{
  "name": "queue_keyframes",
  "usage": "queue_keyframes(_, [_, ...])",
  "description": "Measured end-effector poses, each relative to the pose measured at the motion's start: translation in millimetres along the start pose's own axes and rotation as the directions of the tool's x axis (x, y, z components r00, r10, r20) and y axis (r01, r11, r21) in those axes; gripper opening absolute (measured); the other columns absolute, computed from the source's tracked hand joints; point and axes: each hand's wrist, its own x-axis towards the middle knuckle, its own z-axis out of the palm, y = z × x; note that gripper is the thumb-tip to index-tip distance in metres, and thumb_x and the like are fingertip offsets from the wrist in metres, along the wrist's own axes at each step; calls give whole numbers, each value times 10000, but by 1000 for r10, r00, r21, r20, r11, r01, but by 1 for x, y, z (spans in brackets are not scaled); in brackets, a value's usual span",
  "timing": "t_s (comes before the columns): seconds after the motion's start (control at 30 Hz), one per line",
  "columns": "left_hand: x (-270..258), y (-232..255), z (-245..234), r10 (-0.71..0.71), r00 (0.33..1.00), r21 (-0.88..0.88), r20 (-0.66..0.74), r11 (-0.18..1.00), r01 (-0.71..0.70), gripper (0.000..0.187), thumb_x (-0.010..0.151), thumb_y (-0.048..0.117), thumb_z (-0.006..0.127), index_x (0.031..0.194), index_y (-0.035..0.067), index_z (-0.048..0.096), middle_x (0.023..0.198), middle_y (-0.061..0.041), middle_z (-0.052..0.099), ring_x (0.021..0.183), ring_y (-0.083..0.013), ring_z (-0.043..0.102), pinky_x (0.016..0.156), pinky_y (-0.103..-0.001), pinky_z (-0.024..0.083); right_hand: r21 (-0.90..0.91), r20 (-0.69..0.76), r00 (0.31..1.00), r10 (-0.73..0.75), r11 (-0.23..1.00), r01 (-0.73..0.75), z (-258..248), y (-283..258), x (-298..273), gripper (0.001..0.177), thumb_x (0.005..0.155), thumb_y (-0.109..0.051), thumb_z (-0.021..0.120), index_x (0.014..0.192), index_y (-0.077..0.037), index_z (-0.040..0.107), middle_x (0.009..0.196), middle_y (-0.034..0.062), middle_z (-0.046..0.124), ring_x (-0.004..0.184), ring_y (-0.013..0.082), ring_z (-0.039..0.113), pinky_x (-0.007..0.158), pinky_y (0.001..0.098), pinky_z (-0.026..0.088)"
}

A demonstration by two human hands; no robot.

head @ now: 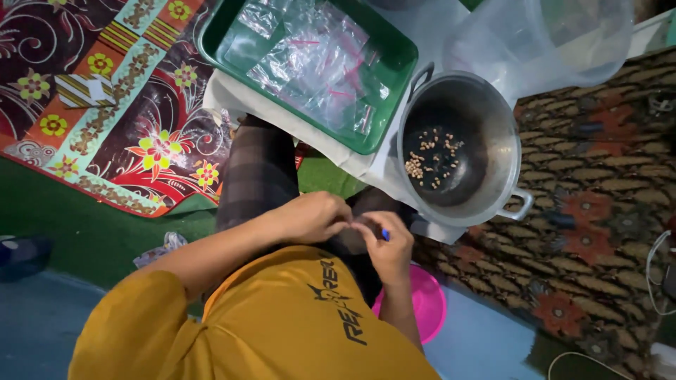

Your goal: Packaging peanuts from a large pot into small individual plastic bags using a spoon.

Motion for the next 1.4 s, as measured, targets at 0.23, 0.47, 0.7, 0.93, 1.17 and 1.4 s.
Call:
queue_keyframes(0.23, [4,-4,28,-259,952,-293,-165,934,203,96,809,246,790,854,162,785,789,-75,756,801,-310,749,718,-413,589,75,-117,783,611,791,-607,23,9,-20,229,751,-242,926,836,-120,751,665,22,694,611,102,591,583,297,524])
queue_keyframes(0.47, [9,-25,38,-337,941,-595,-34,763,252,125,795,242,839,858,148,786,746,-55,773,691,-157,714,652,-307,579,90,1,778,628,775,-626,6,-2,-9,51,833,-190,825,828,-140,821,641,15,712,644,78,573,616,287,525])
queue_keyframes(0.7, [7,-33,54,-337,941,-440,-18,848,295,225,964,316,597,1001,111,684,848,-200,752,840,-381,752,667,-467,593,-197,33,910,414,895,-400,23,-9,-7,102,860,-168,742,770,-122,726,658,139,695,689,329,724,603,390,554])
queue_keyframes(0.93, [-2,-20,62,-100,967,135,-234,982,135,278,895,157,535,1171,148,565,1009,-131,661,969,-379,685,749,-503,597,-301,155,801,578,800,-519,16,4,-3,130,807,-216,705,780,-91,726,682,150,715,748,363,731,669,462,555])
queue_keyframes(1.17, [-6,-19,55,193,980,584,-48,802,-129,215,911,364,640,1026,185,663,931,-68,597,805,-283,635,615,-373,568,-360,307,709,635,767,-531,-6,-3,13,155,818,-208,676,823,-76,755,764,151,755,835,372,739,744,478,560])
queue_keyframes(1.4, [-8,-25,40,329,941,556,85,767,-318,172,896,396,666,933,230,640,885,1,609,850,-228,648,683,-342,558,-159,536,665,520,836,-526,-30,5,2,157,887,-203,658,854,-69,732,662,158,660,596,200,579,543,396,499])
